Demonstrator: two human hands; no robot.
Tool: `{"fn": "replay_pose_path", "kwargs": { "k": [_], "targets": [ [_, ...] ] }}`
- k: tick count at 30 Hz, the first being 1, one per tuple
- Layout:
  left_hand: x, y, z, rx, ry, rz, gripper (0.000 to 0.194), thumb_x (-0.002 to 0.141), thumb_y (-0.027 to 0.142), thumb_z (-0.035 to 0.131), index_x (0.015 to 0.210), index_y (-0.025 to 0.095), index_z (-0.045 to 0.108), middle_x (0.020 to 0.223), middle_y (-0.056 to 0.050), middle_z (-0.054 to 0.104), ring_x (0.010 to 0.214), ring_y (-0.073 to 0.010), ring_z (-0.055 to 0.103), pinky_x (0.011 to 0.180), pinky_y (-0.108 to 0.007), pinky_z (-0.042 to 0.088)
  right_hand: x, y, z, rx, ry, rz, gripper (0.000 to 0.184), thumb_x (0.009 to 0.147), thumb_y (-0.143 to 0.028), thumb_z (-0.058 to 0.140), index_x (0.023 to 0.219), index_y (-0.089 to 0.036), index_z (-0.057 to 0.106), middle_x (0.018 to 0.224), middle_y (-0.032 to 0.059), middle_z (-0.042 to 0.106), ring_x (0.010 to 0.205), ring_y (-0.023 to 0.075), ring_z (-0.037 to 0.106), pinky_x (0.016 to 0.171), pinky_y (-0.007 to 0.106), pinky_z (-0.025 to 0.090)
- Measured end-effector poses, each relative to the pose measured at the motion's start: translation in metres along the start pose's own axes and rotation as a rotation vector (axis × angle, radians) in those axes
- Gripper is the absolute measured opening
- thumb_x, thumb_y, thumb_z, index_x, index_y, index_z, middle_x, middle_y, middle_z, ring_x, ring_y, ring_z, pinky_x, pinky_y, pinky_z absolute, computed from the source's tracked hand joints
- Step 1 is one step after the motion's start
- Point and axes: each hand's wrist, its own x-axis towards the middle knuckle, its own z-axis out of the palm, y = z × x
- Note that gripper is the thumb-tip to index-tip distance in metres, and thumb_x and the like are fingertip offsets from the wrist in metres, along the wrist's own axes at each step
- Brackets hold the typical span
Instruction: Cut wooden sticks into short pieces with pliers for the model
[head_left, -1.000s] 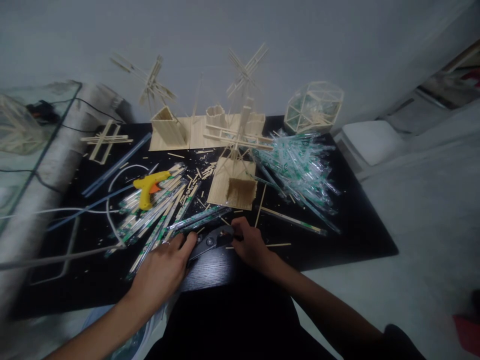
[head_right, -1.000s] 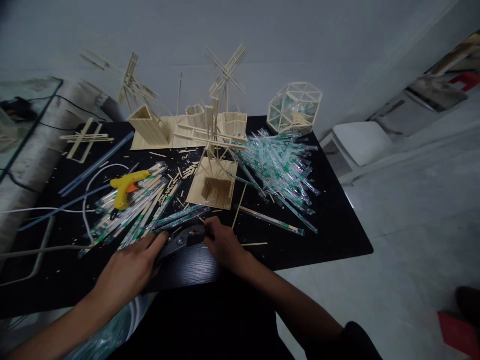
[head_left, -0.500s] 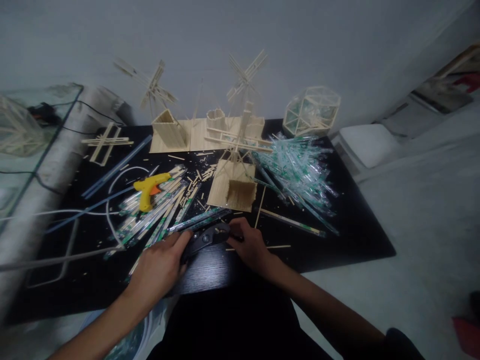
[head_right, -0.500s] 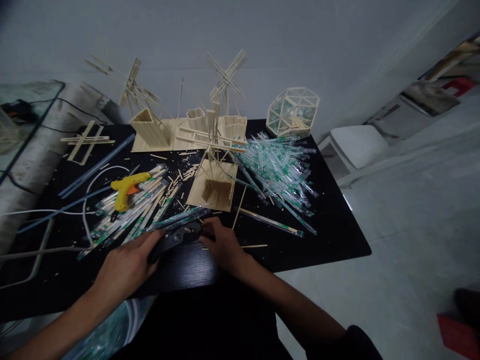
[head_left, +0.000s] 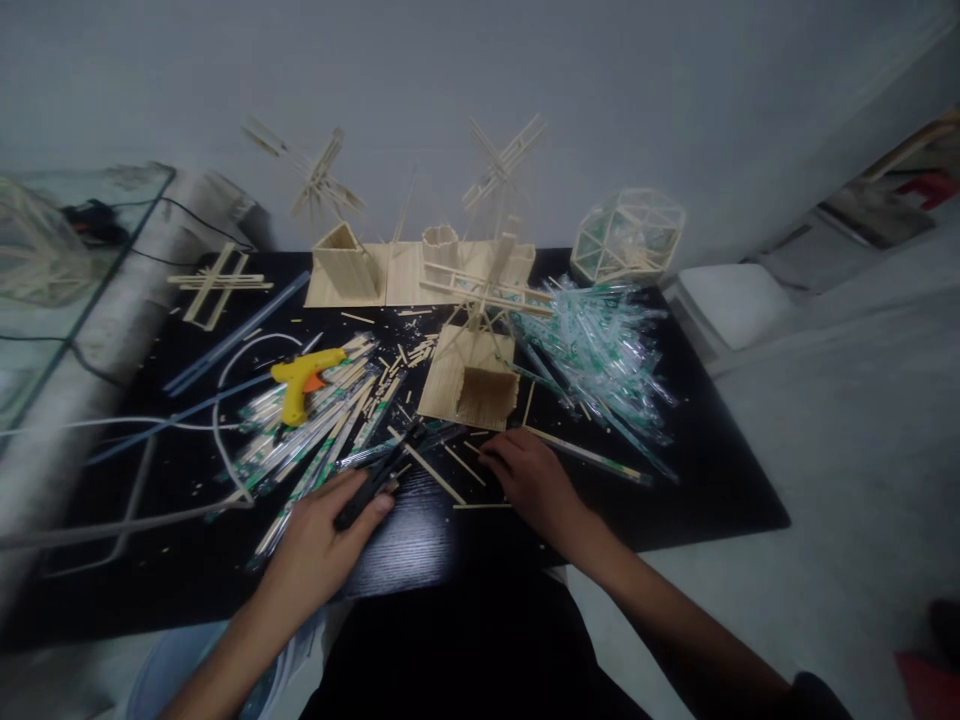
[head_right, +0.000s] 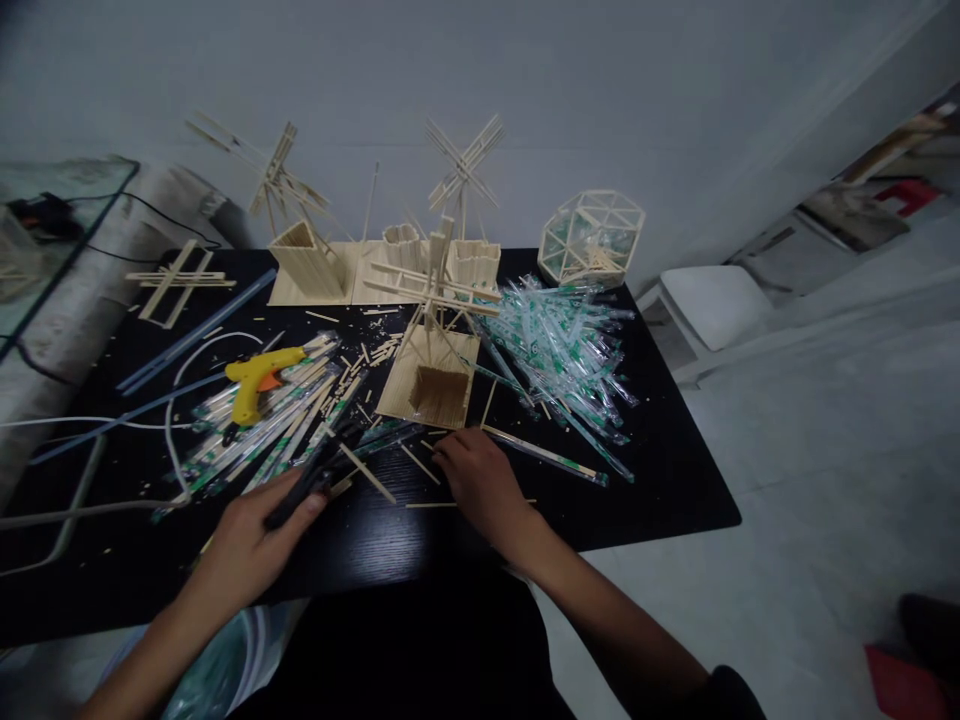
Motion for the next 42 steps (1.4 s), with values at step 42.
{"fn": "replay_pose_path", "kwargs": {
  "k": [42],
  "targets": [
    [-0.013,0.009,0.024,-0.057,-0.134,-0.109,0.056,0.100,0.058,0.033,0.066,0.021,0.057,0.058,0.003,0.056,0.058,-0.0150,0.054,0.060,-0.027,0.040,0.000,-0.019,-0.009,0.689,-0.261,0.448,0.020,0.077,-0.034,0.078,0.084,-0.016,0.074,0.070,0.0010,0.069,0.062,0.0152,0.064,0.054,0.024,0.048]
  ]
}}
